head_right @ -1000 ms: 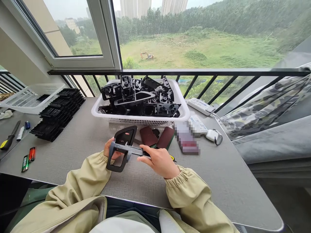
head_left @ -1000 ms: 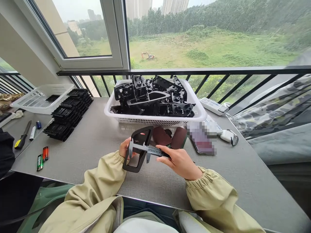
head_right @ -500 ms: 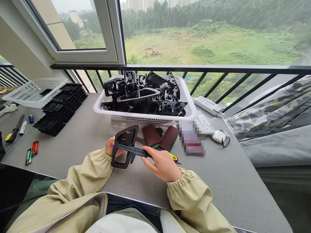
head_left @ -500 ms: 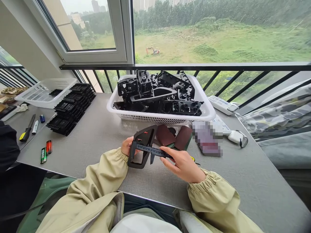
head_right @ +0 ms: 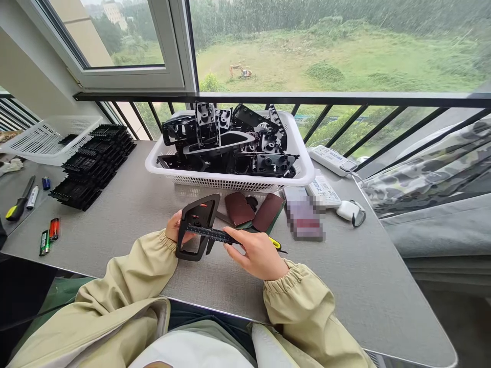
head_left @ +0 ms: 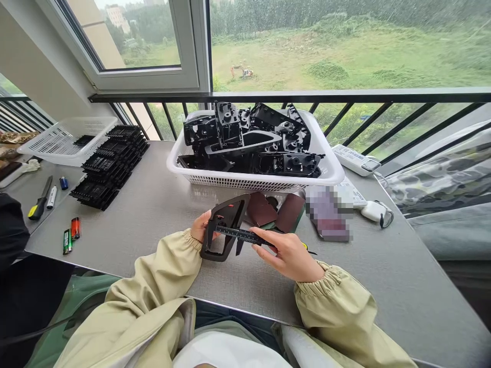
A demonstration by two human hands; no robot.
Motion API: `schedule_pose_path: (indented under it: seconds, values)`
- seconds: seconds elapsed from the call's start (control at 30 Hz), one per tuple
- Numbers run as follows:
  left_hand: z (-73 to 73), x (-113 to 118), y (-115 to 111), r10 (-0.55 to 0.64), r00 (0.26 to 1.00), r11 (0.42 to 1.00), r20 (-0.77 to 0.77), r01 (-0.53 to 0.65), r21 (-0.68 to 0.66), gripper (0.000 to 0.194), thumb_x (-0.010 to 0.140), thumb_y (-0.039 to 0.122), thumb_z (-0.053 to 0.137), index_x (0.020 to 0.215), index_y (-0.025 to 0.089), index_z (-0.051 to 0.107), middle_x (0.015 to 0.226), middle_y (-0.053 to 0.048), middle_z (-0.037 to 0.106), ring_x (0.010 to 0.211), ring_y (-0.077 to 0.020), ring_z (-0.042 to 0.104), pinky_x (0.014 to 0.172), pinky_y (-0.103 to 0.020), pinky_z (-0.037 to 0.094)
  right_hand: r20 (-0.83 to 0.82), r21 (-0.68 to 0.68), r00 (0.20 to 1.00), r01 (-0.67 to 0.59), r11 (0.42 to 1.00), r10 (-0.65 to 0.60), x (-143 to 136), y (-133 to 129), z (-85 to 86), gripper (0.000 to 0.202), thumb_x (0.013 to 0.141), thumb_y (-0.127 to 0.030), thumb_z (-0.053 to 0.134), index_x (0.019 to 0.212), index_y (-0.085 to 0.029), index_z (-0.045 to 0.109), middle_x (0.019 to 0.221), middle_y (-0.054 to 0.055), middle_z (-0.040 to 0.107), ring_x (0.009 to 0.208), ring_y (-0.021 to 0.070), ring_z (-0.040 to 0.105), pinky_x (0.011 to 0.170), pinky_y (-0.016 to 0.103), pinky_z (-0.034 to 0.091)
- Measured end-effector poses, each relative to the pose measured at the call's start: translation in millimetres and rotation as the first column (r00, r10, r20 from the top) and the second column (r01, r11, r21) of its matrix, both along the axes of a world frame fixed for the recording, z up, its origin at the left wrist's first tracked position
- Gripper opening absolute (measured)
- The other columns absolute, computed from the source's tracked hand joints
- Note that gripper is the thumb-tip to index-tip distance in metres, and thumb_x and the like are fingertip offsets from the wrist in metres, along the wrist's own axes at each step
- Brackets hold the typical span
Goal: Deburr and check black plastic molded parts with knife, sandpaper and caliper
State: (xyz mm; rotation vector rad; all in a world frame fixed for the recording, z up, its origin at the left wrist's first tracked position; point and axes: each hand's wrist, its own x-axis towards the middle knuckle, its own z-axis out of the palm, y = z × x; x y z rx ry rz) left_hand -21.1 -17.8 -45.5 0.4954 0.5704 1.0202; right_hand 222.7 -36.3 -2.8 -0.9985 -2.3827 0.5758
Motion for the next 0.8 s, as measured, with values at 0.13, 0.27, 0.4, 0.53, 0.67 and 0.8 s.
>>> schedule_pose_path:
  seconds: [0.13, 0.27, 0.4, 0.53, 0.67, 0.8]
  values:
    - [4.4, 1.3, -0.4, -0.002, 1.0, 0.999, 0.0, 0.002, 0.033, 0.052, 0.072, 0.048, 0.066, 0.114, 0.017, 0.067, 0.101, -0.011, 0.074, 0.107, -0.0326, 0.065, 0.095, -0.046, 0.047, -0.003, 0.005, 1.0, 0.006, 1.0, -0.006, -0.3, 0.2, -1.8, 0.033, 0.093, -0.033, 0.048, 0.116, -0.016, 0.063, 0.084, 0.004, 0.076, 0.042, 0.0097, 0.054, 0.049, 0.025, 0.041]
    - [7.2, 1.7, -0.4, -0.007, 1.0, 1.0, -0.005, 0.007, 0.027, 0.052, 0.072, 0.048, 0.066, 0.113, 0.017, 0.067, 0.095, -0.01, 0.075, 0.103, -0.0312, 0.067, 0.093, -0.044, 0.048, 0.019, -0.003, 1.0, 0.013, 1.0, -0.013, -0.2, 0.3, -2.7, 0.035, 0.094, -0.035, 0.047, 0.117, -0.015, 0.063, 0.08, 0.004, 0.076, 0.043, 0.0103, 0.055, 0.051, 0.025, 0.042]
    - [9.2, 2.0, -0.2, 0.0, 1.0, 0.999, -0.014, 0.001, 0.036, 0.055, 0.068, 0.051, 0.069, 0.112, 0.017, 0.069, 0.093, -0.009, 0.075, 0.098, -0.0301, 0.068, 0.09, -0.042, 0.05, 0.035, -0.025, 0.999, 0.01, 1.0, -0.009, 0.2, 0.3, -2.3, 0.038, 0.095, -0.038, 0.045, 0.12, -0.016, 0.063, 0.088, 0.006, 0.077, 0.045, 0.0105, 0.057, 0.05, 0.026, 0.042]
    - [9.6, 2.7, -0.4, -0.003, 1.0, 0.999, -0.013, 0.004, 0.038, 0.059, 0.067, 0.051, 0.07, 0.114, 0.016, 0.067, 0.092, -0.01, 0.075, 0.097, -0.031, 0.068, 0.089, -0.043, 0.05, 0.061, -0.057, 0.998, 0.015, 0.998, -0.012, 0.1, 0.3, -0.9, 0.04, 0.095, -0.04, 0.044, 0.122, -0.016, 0.062, 0.085, 0.006, 0.077, 0.046, 0.0111, 0.058, 0.051, 0.026, 0.042]
    - [8.7, 2.6, -0.6, 0.005, 1.0, 1.0, -0.008, -0.005, 0.023, 0.061, 0.071, 0.049, 0.067, 0.122, 0.015, 0.062, 0.093, -0.011, 0.075, 0.1, -0.0305, 0.067, 0.09, -0.043, 0.049, 0.046, -0.054, 0.999, 0.007, 0.998, -0.004, -0.2, 0.6, -0.3, 0.04, 0.096, -0.04, 0.044, 0.122, -0.015, 0.062, 0.086, 0.006, 0.077, 0.046, 0.0107, 0.057, 0.05, 0.026, 0.041]
    - [8.7, 1.4, -0.8, 0.032, 0.999, 0.998, 0.003, -0.032, -0.047, 0.059, 0.079, 0.044, 0.06, 0.131, 0.016, 0.056, 0.09, -0.009, 0.075, 0.093, -0.0274, 0.07, 0.088, -0.042, 0.05, 0.037, -0.058, 0.999, 0.007, 0.998, -0.005, -0.1, 0.8, -0.5, 0.04, 0.096, -0.041, 0.044, 0.122, -0.016, 0.062, 0.084, 0.006, 0.077, 0.045, 0.0106, 0.056, 0.05, 0.026, 0.041]
